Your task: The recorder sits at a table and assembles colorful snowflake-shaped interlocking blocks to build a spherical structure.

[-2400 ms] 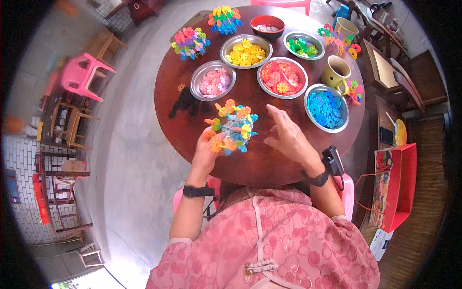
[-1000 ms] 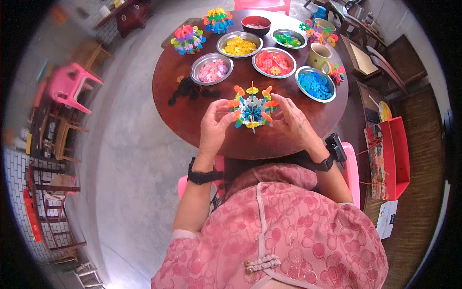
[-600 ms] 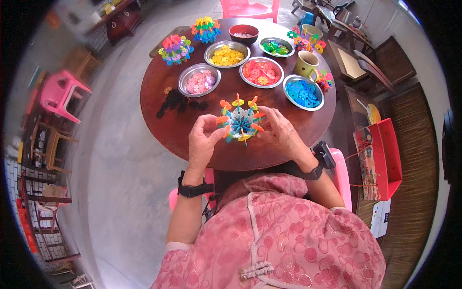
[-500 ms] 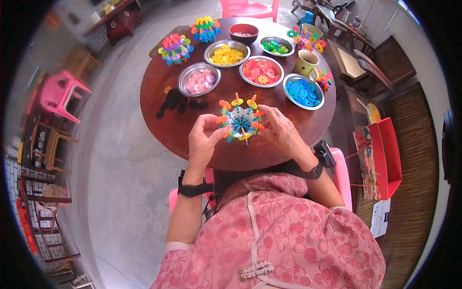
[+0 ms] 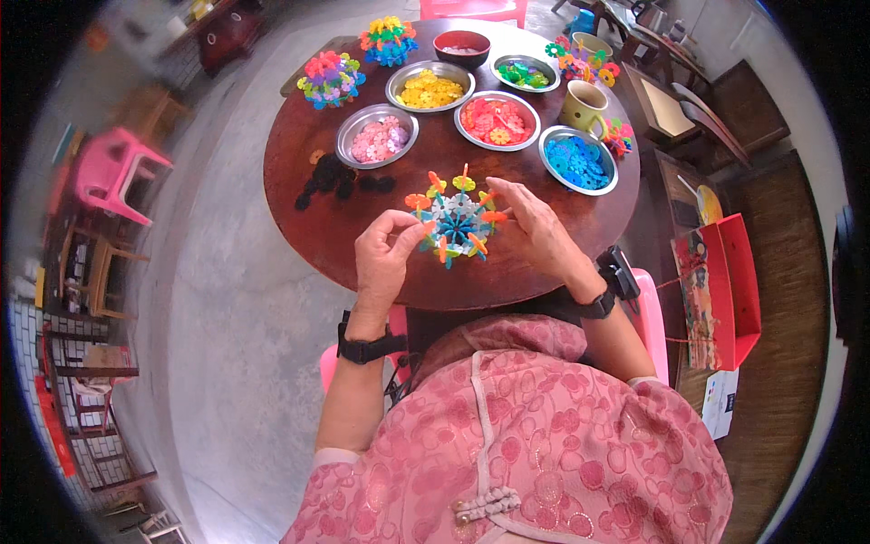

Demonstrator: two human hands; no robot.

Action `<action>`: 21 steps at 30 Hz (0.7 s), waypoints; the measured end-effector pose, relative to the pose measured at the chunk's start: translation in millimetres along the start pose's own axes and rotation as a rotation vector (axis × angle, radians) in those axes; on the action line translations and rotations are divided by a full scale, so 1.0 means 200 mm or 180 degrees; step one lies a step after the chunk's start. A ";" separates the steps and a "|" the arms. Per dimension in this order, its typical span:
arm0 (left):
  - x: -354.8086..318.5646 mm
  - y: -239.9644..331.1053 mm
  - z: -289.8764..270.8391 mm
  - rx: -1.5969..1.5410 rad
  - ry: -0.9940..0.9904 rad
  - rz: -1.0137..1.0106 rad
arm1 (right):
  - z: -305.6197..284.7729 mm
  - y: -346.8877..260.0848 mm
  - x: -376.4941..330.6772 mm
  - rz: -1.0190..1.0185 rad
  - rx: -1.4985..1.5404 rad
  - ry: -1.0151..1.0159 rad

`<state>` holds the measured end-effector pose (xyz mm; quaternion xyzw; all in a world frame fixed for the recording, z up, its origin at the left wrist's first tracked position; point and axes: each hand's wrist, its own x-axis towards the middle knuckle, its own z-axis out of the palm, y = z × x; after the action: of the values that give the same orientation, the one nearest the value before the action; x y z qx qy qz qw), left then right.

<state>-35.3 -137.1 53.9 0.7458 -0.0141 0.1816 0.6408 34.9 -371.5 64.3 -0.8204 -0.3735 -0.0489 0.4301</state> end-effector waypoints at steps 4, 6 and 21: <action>0.00 -0.02 -0.02 0.0059 -0.0035 -0.0012 | 0.01 0.00 -0.02 0.0042 -0.0017 0.0056; -0.01 -0.02 -0.03 -0.0036 -0.0010 -0.0066 | 0.00 -0.03 -0.02 0.0031 -0.0014 0.0034; 0.00 0.00 -0.02 0.0009 -0.0069 -0.0129 | 0.00 -0.01 -0.03 0.0085 -0.0113 0.0094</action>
<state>-36.9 -133.1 54.2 0.7487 -0.0056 0.1604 0.6431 29.1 -375.2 63.5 -0.8320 -0.3552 -0.0620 0.4216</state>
